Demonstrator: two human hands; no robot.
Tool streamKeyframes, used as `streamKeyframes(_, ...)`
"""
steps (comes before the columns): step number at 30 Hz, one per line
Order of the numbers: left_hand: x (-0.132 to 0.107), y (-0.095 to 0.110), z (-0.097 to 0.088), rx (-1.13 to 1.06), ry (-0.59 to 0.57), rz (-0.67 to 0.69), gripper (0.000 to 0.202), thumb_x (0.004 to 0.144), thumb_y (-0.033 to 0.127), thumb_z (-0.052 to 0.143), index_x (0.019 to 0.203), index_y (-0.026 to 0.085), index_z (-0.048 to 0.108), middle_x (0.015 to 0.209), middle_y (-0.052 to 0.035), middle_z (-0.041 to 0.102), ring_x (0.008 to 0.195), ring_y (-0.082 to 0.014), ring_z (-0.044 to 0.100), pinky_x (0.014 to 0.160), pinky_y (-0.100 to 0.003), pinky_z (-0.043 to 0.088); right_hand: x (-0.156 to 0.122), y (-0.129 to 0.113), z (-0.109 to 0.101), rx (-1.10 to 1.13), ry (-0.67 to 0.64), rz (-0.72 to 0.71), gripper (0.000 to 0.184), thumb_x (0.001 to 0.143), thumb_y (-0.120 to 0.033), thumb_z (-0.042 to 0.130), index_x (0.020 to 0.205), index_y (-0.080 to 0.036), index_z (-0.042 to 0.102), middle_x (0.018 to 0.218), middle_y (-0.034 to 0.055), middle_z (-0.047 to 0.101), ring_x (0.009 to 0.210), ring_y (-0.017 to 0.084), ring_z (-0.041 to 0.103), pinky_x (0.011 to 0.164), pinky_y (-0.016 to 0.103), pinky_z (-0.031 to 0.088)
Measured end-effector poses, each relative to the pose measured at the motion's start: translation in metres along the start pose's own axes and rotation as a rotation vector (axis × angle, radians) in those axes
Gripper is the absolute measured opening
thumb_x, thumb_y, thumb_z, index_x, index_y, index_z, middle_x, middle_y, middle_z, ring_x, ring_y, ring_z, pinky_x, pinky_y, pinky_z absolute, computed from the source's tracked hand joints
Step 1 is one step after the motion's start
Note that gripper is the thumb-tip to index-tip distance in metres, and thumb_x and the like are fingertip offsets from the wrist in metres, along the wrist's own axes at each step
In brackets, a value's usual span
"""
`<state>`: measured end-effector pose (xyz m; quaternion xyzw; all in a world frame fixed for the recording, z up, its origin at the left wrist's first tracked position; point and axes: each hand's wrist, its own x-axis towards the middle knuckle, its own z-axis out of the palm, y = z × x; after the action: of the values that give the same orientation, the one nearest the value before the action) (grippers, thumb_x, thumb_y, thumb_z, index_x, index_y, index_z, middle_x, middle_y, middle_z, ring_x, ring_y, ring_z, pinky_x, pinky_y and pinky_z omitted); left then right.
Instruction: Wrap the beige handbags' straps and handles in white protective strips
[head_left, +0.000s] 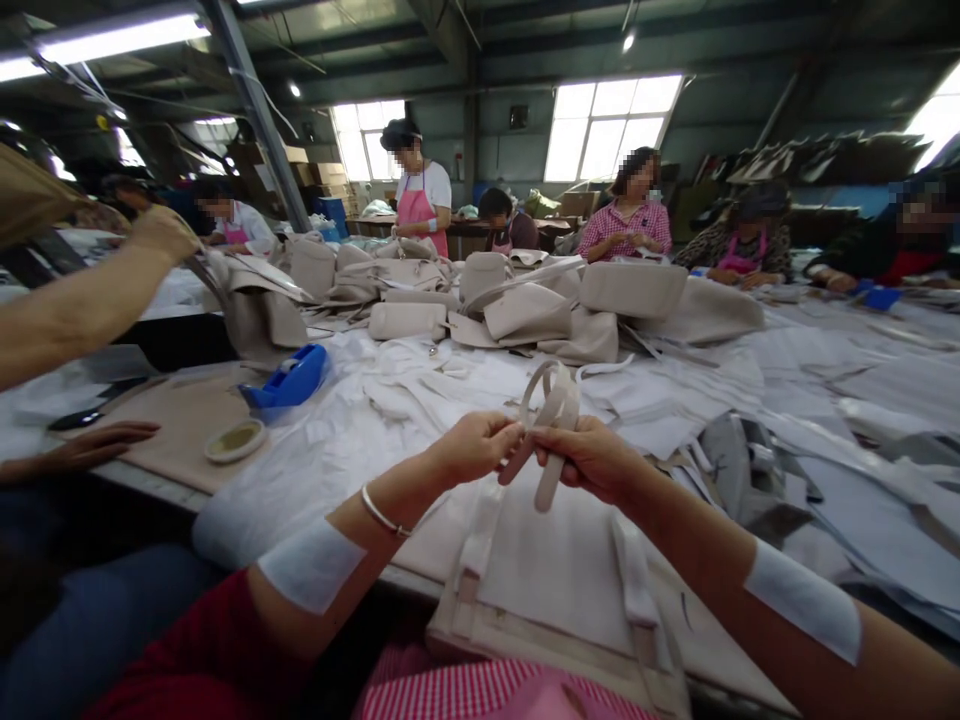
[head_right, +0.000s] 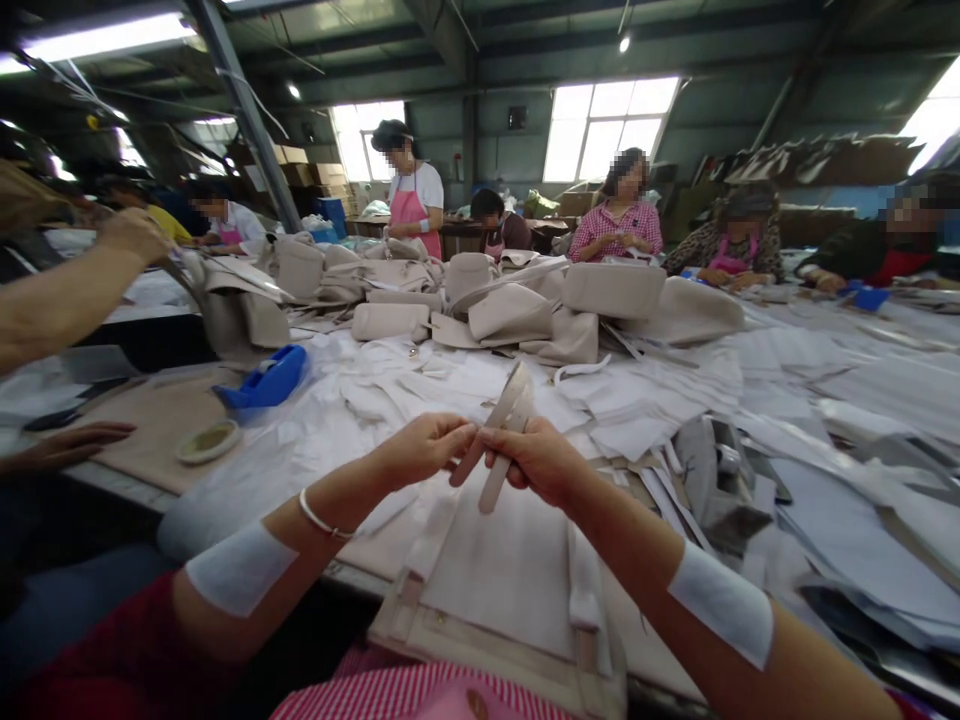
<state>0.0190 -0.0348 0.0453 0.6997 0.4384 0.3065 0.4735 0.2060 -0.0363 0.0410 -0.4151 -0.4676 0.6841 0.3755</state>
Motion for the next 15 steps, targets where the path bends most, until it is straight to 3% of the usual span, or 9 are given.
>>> streamKeyframes(2,-0.018,-0.004,0.008,-0.286,-0.252,-0.245,0.05,0.086,0.062,0.055,0.094,0.014,0.069,0.089,-0.0116,0.071,0.076,-0.0212,0.07,0.064,-0.03,0.054,0.001,0.001,-0.002,-0.036,0.02,-0.045,0.034,0.071,-0.041,0.078,0.061,-0.011,0.064,0.052,0.0001,0.059,0.032,0.004,0.04,0.03,0.017,0.024)
streamKeyframes(3,-0.026,-0.005,0.013,-0.374,-0.279,-0.315,0.051,0.083,0.064,0.058,0.092,0.014,0.068,0.087,-0.011,0.072,0.072,-0.02,0.071,0.062,-0.029,0.054,0.001,0.002,-0.002,-0.063,0.026,-0.066,0.035,0.072,-0.042,0.077,0.061,-0.011,0.065,0.051,0.0,0.058,0.033,0.004,0.04,0.03,0.017,0.025)
streamKeyframes(6,-0.044,-0.008,0.029,-0.505,-0.131,-0.381,0.047,0.077,0.06,0.068,0.087,0.015,0.065,0.071,-0.0051,0.069,0.059,-0.0152,0.068,0.057,-0.025,0.053,-0.002,0.009,0.005,-0.117,0.037,-0.106,0.036,0.073,-0.046,0.077,0.064,-0.013,0.066,0.047,-0.0016,0.054,0.036,0.006,0.041,0.032,0.018,0.028)
streamKeyframes(8,-0.052,-0.008,0.039,-0.535,-0.08,-0.384,0.042,0.079,0.056,0.067,0.087,0.015,0.066,0.066,-0.0029,0.066,0.053,-0.0133,0.065,0.053,-0.024,0.051,-0.008,0.014,0.01,-0.121,0.019,-0.089,0.037,0.073,-0.048,0.078,0.065,-0.013,0.067,0.048,-0.0016,0.052,0.037,0.006,0.041,0.033,0.019,0.029)
streamKeyframes(12,-0.069,-0.006,0.046,-0.485,-0.122,-0.346,0.03,0.09,0.041,0.055,0.087,0.015,0.069,0.064,-0.0024,0.064,0.052,-0.0107,0.062,0.052,-0.021,0.048,-0.02,0.028,0.01,-0.139,-0.083,-0.016,0.036,0.075,-0.049,0.076,0.066,-0.015,0.071,0.048,0.003,0.057,0.037,0.009,0.044,0.034,0.022,0.031)
streamKeyframes(15,-0.083,-0.009,0.033,-0.224,-0.133,-0.139,0.025,0.09,0.036,0.056,0.086,0.016,0.071,0.07,-0.0043,0.068,0.063,-0.0136,0.065,0.06,-0.023,0.05,-0.03,0.044,0.004,-0.177,-0.088,-0.025,0.035,0.08,-0.05,0.071,0.071,-0.017,0.076,0.057,0.0104,0.066,0.043,0.016,0.053,0.037,0.027,0.037)
